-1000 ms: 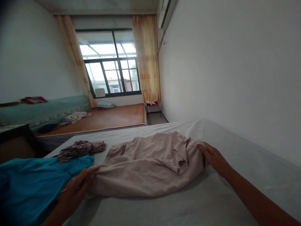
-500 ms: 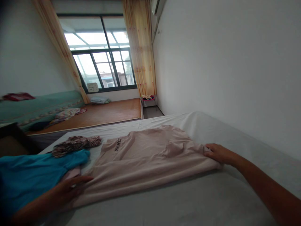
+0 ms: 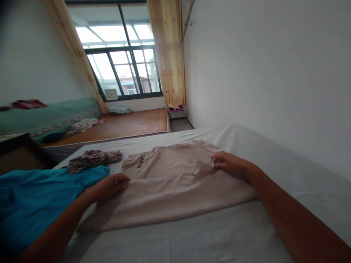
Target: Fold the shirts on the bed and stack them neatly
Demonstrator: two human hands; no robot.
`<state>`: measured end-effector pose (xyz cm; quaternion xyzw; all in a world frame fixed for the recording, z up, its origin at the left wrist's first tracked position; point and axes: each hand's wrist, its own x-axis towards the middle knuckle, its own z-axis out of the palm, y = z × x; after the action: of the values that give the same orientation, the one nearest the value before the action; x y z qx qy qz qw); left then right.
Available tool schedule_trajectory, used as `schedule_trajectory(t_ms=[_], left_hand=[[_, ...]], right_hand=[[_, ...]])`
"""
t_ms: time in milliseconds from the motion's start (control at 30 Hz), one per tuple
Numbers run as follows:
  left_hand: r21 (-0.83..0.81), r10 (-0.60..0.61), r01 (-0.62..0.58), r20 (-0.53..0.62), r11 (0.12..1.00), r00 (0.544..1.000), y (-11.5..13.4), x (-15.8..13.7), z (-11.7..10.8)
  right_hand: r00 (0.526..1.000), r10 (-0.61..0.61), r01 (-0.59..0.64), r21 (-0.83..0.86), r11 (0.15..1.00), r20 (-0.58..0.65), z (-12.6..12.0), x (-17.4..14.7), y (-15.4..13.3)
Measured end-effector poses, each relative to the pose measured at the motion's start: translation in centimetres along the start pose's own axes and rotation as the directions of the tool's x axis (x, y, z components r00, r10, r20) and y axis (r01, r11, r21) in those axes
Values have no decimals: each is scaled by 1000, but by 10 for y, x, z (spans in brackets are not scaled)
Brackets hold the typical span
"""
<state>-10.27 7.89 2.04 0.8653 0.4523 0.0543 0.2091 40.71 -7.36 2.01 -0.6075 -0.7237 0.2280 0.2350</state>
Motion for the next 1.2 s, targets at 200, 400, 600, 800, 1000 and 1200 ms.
schedule_trajectory(t_ms=[200, 400, 600, 800, 1000, 1200], left_hand=[[-43, 91, -94, -75, 995, 993, -12, -4, -1], [-69, -37, 33, -47, 997, 998, -12, -1, 4], [-62, -13, 11, -25, 998, 1000, -7, -4, 5], [-116, -33, 34, 8, 993, 999, -16, -4, 2], [-73, -17, 19, 29, 997, 999, -24, -5, 1], [-117, -78, 70, -59, 991, 995, -26, -2, -4]], right_hand=[[972, 115, -102, 75, 992, -205, 2, -8, 1], [952, 205, -203, 31, 979, -227, -4, -11, 15], [963, 267, -265, 44, 963, -32, -10, -29, 23], [974, 226, -225, 96, 969, 3, -17, -37, 16], [930, 367, -350, 242, 905, -29, -17, -40, 33], [905, 403, -397, 69, 915, -134, -12, -35, 57]])
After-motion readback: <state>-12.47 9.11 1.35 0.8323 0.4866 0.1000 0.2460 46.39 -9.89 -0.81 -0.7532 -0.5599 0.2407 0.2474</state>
